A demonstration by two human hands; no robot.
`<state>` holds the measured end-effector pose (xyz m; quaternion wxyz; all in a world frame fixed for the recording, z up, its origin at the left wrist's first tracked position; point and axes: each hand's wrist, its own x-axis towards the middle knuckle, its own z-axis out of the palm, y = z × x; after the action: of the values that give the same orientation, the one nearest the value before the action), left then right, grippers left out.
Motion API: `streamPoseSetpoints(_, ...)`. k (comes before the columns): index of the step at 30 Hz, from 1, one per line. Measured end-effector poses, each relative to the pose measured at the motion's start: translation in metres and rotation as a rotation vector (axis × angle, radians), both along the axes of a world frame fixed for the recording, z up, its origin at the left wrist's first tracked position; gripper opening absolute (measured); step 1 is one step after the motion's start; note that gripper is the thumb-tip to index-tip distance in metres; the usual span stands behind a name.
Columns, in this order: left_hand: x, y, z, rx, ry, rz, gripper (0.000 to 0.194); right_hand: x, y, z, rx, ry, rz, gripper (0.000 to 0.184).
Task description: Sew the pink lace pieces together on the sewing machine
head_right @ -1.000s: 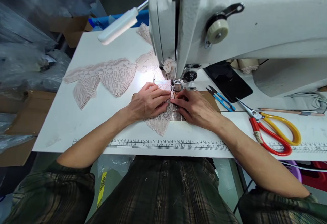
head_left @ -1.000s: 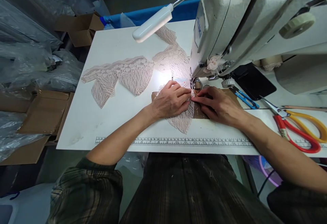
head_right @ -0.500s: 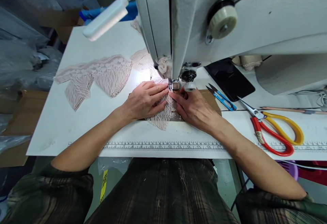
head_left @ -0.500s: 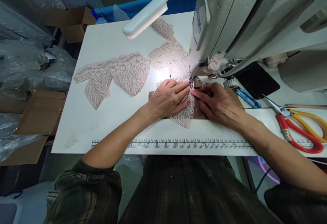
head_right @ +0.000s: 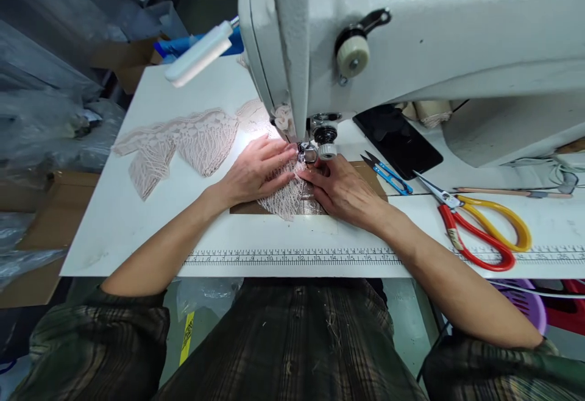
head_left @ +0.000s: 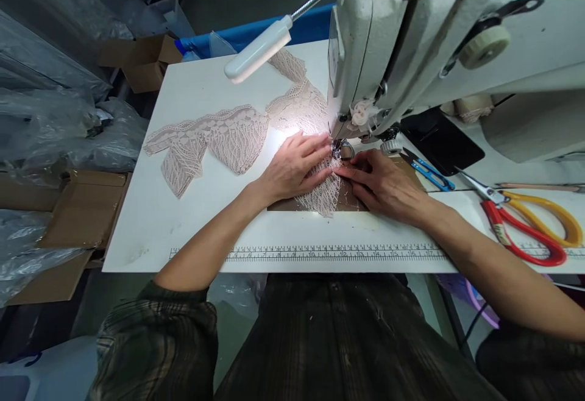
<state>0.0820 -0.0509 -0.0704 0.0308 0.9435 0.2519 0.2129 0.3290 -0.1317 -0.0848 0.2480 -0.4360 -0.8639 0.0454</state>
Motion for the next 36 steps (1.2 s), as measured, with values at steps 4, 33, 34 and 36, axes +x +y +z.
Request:
streamPoseSetpoints(4,-0.009,0.026,0.008,-0.016,0.083,0.129,0.034,0.0,0.001,0.001,-0.051,0.053,-0.001,0.038)
streamPoseSetpoints(33,-0.02,-0.048,0.018,-0.324,-0.347,-0.126,0.018,-0.016,-0.01,0.026,-0.256,0.324,0.205,0.038)
streamPoseSetpoints(34,-0.019,-0.049,0.017,-0.287,-0.348,-0.134,0.018,-0.02,-0.011,0.025,-0.255,0.323,0.213,0.033)
streamPoseSetpoints(36,-0.016,-0.048,0.014,-0.189,-0.338,-0.163,0.014,-0.024,-0.012,0.022,-0.258,0.323,0.214,0.028)
